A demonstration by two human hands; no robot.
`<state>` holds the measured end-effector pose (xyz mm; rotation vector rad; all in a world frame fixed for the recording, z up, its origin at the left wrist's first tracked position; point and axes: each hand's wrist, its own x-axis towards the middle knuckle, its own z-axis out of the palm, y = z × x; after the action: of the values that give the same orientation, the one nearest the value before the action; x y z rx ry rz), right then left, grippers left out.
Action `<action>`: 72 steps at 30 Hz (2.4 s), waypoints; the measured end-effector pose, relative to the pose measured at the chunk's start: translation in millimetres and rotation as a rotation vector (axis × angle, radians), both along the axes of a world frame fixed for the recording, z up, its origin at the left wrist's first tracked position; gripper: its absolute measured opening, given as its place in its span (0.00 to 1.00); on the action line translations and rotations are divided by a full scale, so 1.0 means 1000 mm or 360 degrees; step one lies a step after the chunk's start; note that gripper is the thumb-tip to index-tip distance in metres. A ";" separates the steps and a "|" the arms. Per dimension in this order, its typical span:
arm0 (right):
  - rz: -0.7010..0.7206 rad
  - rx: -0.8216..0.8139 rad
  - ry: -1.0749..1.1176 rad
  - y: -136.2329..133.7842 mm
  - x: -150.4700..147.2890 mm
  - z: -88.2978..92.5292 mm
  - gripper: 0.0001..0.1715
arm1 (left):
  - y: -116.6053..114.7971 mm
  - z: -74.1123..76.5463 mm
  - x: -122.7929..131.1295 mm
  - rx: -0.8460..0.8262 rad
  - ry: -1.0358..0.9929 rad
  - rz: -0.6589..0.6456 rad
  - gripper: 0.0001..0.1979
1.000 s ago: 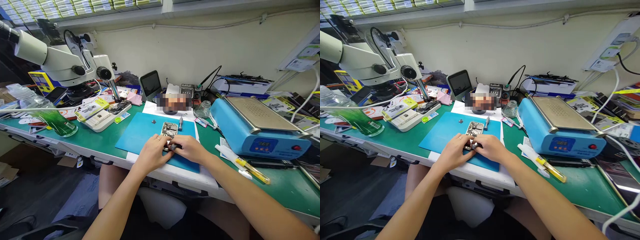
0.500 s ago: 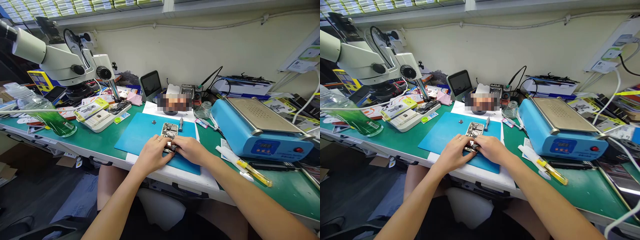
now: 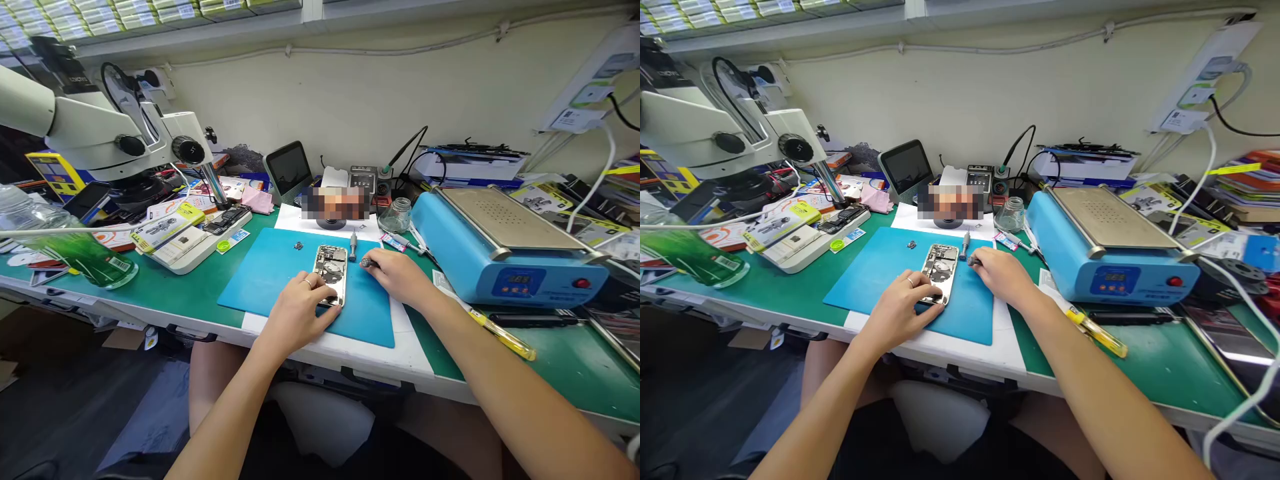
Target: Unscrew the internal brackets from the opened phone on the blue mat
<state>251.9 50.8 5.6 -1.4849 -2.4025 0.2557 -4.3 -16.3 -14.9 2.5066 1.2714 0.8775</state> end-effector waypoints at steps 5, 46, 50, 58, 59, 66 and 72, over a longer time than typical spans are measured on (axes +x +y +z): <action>0.0041 -0.0079 0.0019 -0.003 -0.007 -0.002 0.18 | 0.000 0.001 0.001 -0.0007 -0.0014 -0.0006 0.06; -0.0012 0.0528 0.0103 0.001 0.012 0.010 0.15 | 0.000 -0.004 0.002 -0.0030 -0.0052 -0.0016 0.06; -0.0034 0.0497 0.0056 0.008 0.018 0.002 0.16 | -0.001 -0.005 0.001 -0.0036 -0.0053 -0.0022 0.06; 0.0015 0.0298 0.0034 0.020 0.025 -0.010 0.17 | -0.001 -0.006 0.002 -0.0045 -0.0041 -0.0034 0.05; 0.0026 0.0288 0.0044 0.020 0.024 -0.009 0.17 | -0.001 -0.006 0.002 -0.0045 -0.0041 -0.0033 0.05; 0.0037 0.0361 0.0115 0.023 0.000 -0.007 0.19 | -0.001 -0.006 0.002 -0.0043 -0.0044 -0.0041 0.05; -0.0024 0.0357 0.0010 0.022 -0.014 -0.013 0.17 | -0.001 -0.006 0.003 -0.0052 -0.0048 -0.0040 0.05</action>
<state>237.4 72.8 -7.0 -1.3975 -2.3258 -0.0134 -1.4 -17.4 -21.0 2.4695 1.2324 0.8784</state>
